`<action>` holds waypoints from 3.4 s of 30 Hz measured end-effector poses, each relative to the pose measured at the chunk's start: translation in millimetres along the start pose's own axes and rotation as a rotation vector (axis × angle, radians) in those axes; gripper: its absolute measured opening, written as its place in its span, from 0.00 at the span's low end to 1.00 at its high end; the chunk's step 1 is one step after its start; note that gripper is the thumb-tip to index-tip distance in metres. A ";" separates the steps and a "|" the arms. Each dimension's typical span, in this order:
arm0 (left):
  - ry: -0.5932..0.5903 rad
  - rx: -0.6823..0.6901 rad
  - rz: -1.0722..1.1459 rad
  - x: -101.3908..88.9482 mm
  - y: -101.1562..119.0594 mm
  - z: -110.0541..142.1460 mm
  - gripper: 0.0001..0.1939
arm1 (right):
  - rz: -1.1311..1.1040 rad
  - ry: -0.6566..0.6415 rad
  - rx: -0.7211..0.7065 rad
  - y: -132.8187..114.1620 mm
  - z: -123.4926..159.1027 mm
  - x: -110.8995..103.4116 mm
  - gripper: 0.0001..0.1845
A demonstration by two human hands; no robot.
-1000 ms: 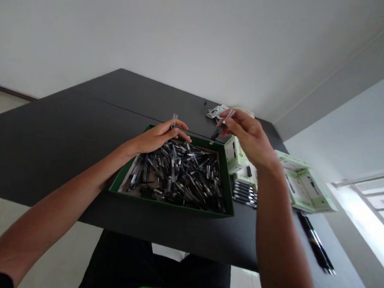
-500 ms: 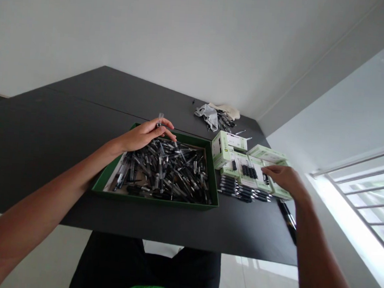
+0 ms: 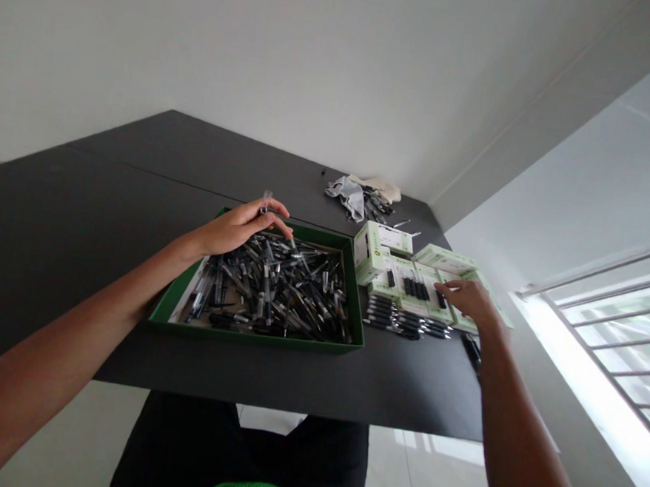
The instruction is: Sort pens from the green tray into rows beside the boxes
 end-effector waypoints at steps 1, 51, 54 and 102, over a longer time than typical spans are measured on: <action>0.005 -0.005 0.001 0.2 0.5 0.0 0.20 | 0.008 -0.041 0.028 3.3 1.2 0.6 0.23; -0.104 0.092 0.047 0.5 10.8 4.4 0.32 | -0.797 -0.293 -0.891 -352.1 222.6 -50.1 0.06; -0.087 0.121 0.061 0.5 10.4 3.6 0.34 | -0.840 -0.290 -0.870 -353.1 224.7 -49.7 0.06; -0.084 -0.027 0.164 5.6 -25.5 8.8 0.39 | 0.112 0.019 0.061 -1.7 17.6 1.9 0.23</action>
Point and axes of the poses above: each hand's wrist, its own z-axis away from the middle knuckle, its own x-axis out of the palm, y = z × x, the point moved 5 cm from there along -z, towards the middle knuckle, and after that the axes turned 12 degrees about x, right-handed, at the moved point
